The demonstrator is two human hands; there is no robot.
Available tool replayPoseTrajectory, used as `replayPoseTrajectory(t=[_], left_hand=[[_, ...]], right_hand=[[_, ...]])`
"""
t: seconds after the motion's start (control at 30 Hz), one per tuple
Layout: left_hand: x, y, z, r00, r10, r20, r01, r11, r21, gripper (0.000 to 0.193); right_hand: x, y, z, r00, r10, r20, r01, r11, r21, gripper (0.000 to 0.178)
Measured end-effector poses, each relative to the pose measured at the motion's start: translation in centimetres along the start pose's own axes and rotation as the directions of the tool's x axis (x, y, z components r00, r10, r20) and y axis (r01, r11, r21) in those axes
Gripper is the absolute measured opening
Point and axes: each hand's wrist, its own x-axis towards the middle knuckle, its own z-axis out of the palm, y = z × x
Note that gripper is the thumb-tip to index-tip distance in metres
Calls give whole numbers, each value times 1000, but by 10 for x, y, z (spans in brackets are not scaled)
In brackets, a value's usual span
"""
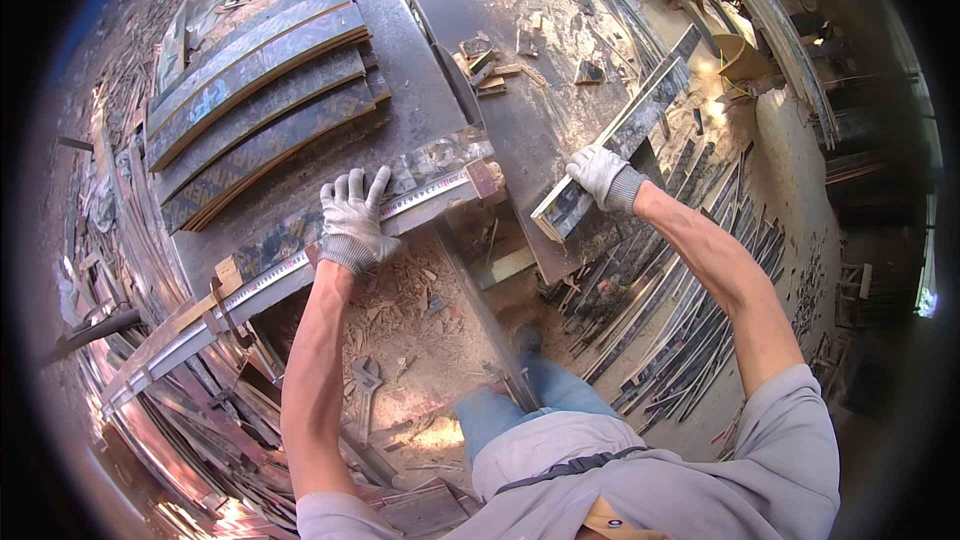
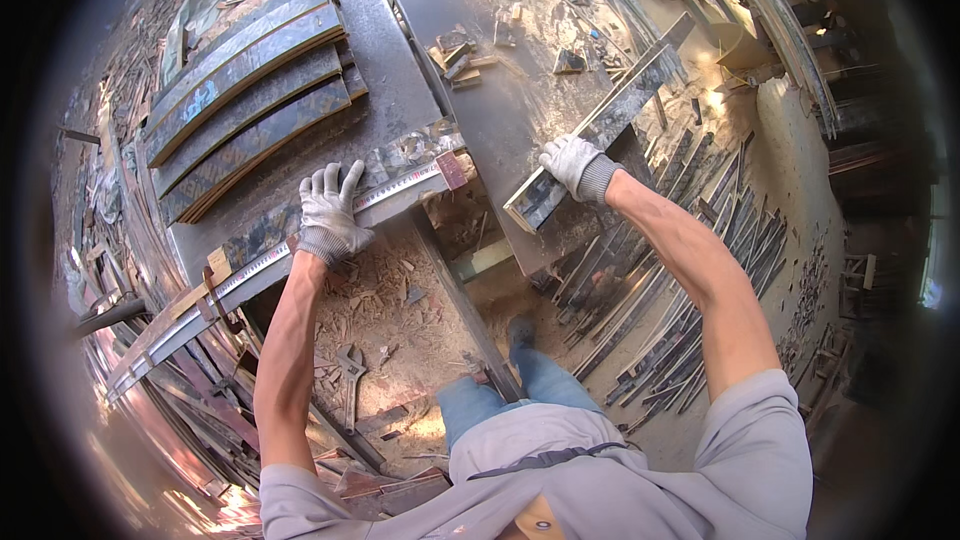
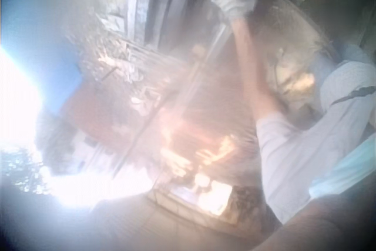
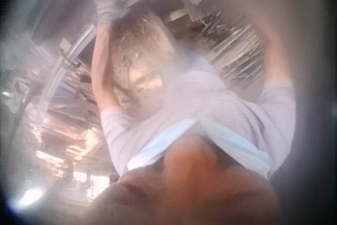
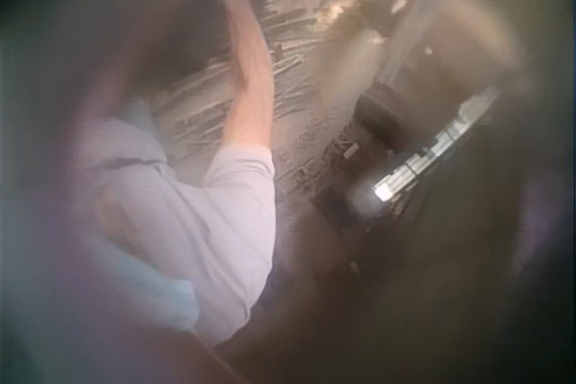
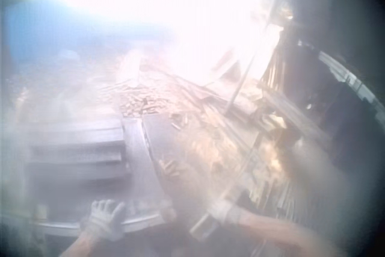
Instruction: The person selects thin wooden strips from a pile, positions them on a table saw, and cuts them into shorter pieces. The person repeatedly handles the strips, aligns them against the saw's fence, and collects the cut pieces.
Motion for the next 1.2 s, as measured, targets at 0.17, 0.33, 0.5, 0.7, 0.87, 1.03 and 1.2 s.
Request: replayPoseTrajectory(t=[0.17,0.33,0.5,0.7,0.87,1.03,1.2], left_hand=[[1,0,-8,1000,15,-14,-17,992,-125,129],[11,-16,-21,991,35,-127,-74,946,-315,112],[20,-43,-31,986,-159,53,167,956,-240,85],[58,-64,-51,866,-85,492,267,912,-311,79],[71,-66,-62,809,-118,576,377,856,-354,83],[79,-66,-55,745,-117,657,445,821,-358,86],[103,-66,-44,685,-6,729,413,827,-381,93]], right_hand=[[-9,-3,-52,968,-228,-104,237,967,89,45],[22,-18,-114,934,-321,-154,339,934,113,41],[61,-5,-162,905,-363,-224,402,901,163,30],[126,50,-185,891,-382,-244,431,881,195,35],[180,98,-184,870,-400,-288,456,875,164,55],[237,130,-182,865,-430,-259,488,842,232,50],[265,143,-187,876,-433,-213,478,838,261,56]])
